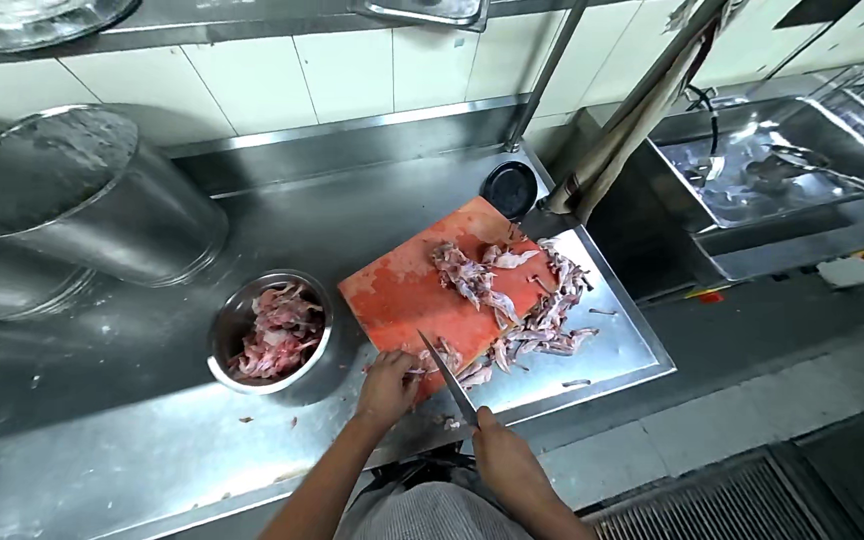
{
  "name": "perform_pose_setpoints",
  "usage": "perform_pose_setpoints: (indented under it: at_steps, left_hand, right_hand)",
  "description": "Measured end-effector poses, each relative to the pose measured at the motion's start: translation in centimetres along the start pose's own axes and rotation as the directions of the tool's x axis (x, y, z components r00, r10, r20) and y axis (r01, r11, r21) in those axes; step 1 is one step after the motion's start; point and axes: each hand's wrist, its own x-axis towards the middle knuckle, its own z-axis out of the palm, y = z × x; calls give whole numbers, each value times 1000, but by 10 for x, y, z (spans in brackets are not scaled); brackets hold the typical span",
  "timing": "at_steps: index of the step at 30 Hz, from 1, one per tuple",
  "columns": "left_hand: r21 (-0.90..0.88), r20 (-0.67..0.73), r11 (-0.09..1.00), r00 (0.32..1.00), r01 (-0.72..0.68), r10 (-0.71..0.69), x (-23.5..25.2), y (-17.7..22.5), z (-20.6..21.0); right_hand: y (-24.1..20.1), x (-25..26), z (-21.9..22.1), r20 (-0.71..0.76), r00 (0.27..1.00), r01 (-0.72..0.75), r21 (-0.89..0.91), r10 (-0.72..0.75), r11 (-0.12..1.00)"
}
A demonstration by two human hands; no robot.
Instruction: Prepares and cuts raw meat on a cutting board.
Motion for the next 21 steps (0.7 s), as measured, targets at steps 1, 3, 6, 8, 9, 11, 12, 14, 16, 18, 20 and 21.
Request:
perform_pose_setpoints:
  at_steps: [1, 3, 6, 8, 9, 11, 12, 14, 16, 18, 20, 21]
  left_hand:
    - [-3, -5, 1000, 1000, -2, 2, 0, 0, 0]
    - [13, -18, 1000, 1000, -15, 16, -1, 0, 1]
    - [34, -33, 999, 999, -31, 32, -1, 1, 4]
    - [37, -43, 999, 999, -21, 23, -1, 1, 6]
    - [37, -42, 999, 999, -16, 18, 0, 1, 6]
    - [35, -13, 999, 1000, -13, 13, 1, 1, 3]
    - [29, -1, 999, 1000, -24, 24, 2, -1, 1]
    - [31, 17, 998, 998, -62, 62, 1, -6, -2]
    - [49, 26, 995, 995, -93, 92, 0, -9, -4]
    - [65, 50, 994, 995, -91, 88, 1, -8, -5]
    - [67, 50, 994, 995, -86, 83, 3, -8, -4]
    - [68, 41, 994, 996, -85, 82, 2, -9, -2]
  right_hand:
    - [-3, -2, 0, 25, 1000, 8, -4, -8, 1000]
    - [-10, -3, 2, 62, 998, 16, -29, -14, 999]
    - [-17, -2, 7, 89, 996, 8, -34, -5, 999]
    - [-23, -2, 10, 78, 997, -4, -17, 5, 1000]
    - [-28, -3, 12, 76, 997, -11, -6, 12, 1000]
    - [-39, -3, 13, 81, 997, -22, 38, 19, 999]
    - [-46, -4, 12, 85, 996, -28, 61, 23, 998]
    - [-57, -4, 10, 90, 995, -44, 89, 35, 995]
    - [-63, -2, 15, 60, 997, -62, 95, 57, 994]
    - [-61, -5, 27, 28, 995, -97, 74, 95, 993]
    - [-52, -14, 41, 12, 991, -134, 38, 134, 990]
    - [-46, -21, 48, 21, 988, -152, 11, 152, 988]
